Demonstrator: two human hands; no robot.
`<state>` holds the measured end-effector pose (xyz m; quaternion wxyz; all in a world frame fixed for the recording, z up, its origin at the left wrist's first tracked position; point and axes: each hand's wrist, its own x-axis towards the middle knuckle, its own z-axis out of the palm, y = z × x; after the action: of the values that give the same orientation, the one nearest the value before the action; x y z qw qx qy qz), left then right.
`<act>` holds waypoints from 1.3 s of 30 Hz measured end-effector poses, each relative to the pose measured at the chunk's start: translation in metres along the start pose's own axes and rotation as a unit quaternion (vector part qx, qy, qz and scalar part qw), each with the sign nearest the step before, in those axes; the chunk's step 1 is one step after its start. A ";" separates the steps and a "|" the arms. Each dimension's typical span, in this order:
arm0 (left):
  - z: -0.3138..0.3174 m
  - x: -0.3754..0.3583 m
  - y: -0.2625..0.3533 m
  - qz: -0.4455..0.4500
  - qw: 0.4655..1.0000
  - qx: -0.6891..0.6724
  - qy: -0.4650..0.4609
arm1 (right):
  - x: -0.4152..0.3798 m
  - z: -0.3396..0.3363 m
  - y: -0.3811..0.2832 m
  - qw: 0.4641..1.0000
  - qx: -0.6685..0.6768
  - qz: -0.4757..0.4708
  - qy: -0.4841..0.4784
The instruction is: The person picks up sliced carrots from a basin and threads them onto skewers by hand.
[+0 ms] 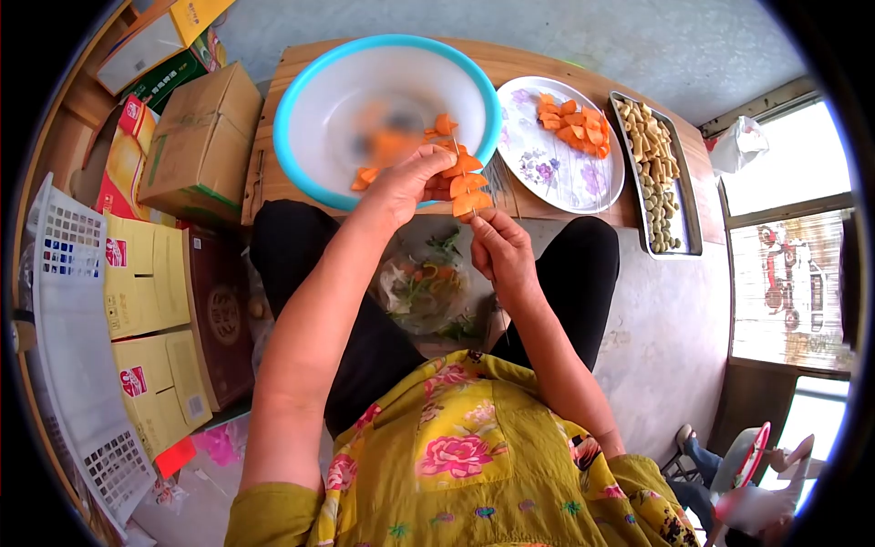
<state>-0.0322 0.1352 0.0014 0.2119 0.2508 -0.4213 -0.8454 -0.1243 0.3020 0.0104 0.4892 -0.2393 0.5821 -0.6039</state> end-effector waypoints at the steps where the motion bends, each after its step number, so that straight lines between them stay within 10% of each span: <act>1: -0.001 0.000 0.000 -0.009 1.000 0.004 -0.008 | 0.000 -0.001 0.000 1.000 0.001 0.000 0.000; 9: -0.002 0.000 0.004 -0.038 0.997 0.056 -0.028 | -0.002 -0.008 0.006 1.000 0.008 0.010 0.003; 23: -0.057 0.028 0.029 0.109 0.921 0.311 0.208 | -0.010 -0.032 0.015 0.999 0.025 0.018 0.036; 29: -0.065 0.044 0.000 0.015 0.720 0.666 0.192 | -0.015 -0.036 0.023 0.999 0.032 0.024 0.031; 39: -0.078 0.052 -0.030 0.076 0.643 0.750 0.138 | -0.020 -0.041 0.029 0.999 0.021 0.020 0.033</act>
<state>-0.0305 0.0751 -0.0768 0.0708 0.4043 -0.8945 -0.1772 -0.1426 0.3428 -0.0196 0.4866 -0.1970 0.5899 -0.6136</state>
